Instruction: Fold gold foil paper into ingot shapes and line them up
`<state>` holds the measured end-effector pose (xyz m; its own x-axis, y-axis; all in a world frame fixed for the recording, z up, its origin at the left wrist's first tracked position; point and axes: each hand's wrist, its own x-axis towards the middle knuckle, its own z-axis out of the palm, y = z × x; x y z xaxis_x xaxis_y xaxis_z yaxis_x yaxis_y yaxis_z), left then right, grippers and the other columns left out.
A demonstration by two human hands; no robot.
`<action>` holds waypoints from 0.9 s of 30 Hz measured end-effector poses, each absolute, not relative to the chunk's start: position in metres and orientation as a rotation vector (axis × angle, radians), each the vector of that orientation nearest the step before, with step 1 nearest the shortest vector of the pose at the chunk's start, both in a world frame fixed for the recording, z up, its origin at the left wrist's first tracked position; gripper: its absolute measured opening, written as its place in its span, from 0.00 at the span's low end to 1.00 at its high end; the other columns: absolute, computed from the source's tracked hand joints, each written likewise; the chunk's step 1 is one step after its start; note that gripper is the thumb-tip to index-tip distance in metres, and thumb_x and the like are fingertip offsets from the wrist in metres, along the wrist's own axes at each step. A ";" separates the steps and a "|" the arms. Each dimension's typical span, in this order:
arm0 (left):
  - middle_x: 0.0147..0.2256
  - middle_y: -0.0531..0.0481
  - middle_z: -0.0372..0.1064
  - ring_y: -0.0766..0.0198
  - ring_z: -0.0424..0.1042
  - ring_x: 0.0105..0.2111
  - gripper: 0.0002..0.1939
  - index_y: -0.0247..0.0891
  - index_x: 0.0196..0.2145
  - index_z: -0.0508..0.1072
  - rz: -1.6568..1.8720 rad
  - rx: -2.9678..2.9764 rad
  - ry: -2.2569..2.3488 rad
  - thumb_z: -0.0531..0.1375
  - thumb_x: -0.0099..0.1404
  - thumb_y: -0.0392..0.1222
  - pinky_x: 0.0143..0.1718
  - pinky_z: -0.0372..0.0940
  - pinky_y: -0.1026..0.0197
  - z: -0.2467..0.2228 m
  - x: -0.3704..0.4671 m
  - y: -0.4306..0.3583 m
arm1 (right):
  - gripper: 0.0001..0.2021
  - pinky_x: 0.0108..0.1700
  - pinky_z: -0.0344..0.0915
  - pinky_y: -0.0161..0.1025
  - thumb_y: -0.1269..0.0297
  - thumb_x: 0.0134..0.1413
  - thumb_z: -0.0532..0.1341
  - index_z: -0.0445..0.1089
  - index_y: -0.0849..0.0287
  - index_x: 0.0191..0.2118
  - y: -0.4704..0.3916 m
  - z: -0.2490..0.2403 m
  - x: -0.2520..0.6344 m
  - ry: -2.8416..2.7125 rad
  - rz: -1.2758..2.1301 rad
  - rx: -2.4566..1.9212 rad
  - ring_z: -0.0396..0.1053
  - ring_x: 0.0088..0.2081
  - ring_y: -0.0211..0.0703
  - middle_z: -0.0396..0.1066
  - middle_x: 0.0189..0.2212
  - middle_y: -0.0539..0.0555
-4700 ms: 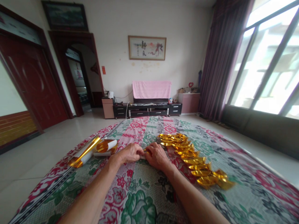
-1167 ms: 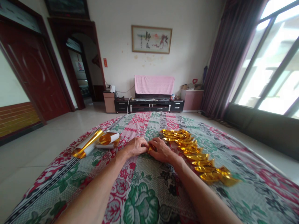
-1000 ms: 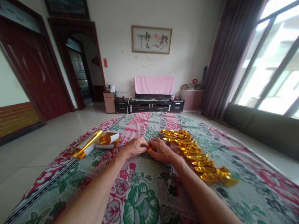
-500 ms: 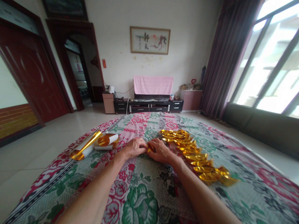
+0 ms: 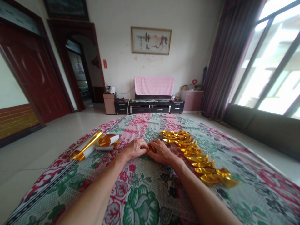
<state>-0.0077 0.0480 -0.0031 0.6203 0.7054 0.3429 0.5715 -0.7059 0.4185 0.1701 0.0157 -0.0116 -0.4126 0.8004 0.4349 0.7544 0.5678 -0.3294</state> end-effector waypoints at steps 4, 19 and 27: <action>0.28 0.52 0.68 0.68 0.66 0.30 0.06 0.37 0.25 0.73 0.706 2.589 1.048 0.56 0.53 0.36 0.34 0.59 0.67 -0.001 -0.007 0.045 | 0.12 0.44 0.58 0.38 0.62 0.46 0.60 0.69 0.57 0.39 0.018 -0.016 0.171 -2.242 0.093 -1.234 0.62 0.40 0.42 0.64 0.38 0.54; 0.29 0.52 0.68 0.67 0.66 0.31 0.06 0.37 0.25 0.73 0.713 2.620 1.050 0.56 0.53 0.36 0.35 0.60 0.66 -0.002 -0.007 0.045 | 0.09 0.43 0.58 0.38 0.63 0.47 0.59 0.69 0.58 0.37 0.016 -0.012 0.171 -2.247 0.127 -1.218 0.62 0.40 0.41 0.64 0.37 0.54; 0.29 0.51 0.68 0.67 0.66 0.31 0.07 0.37 0.26 0.73 0.696 2.612 1.062 0.55 0.53 0.35 0.35 0.60 0.66 0.002 -0.007 0.042 | 0.11 0.44 0.58 0.39 0.59 0.48 0.59 0.69 0.57 0.39 0.015 -0.013 0.170 -2.240 0.103 -1.252 0.62 0.41 0.42 0.63 0.39 0.55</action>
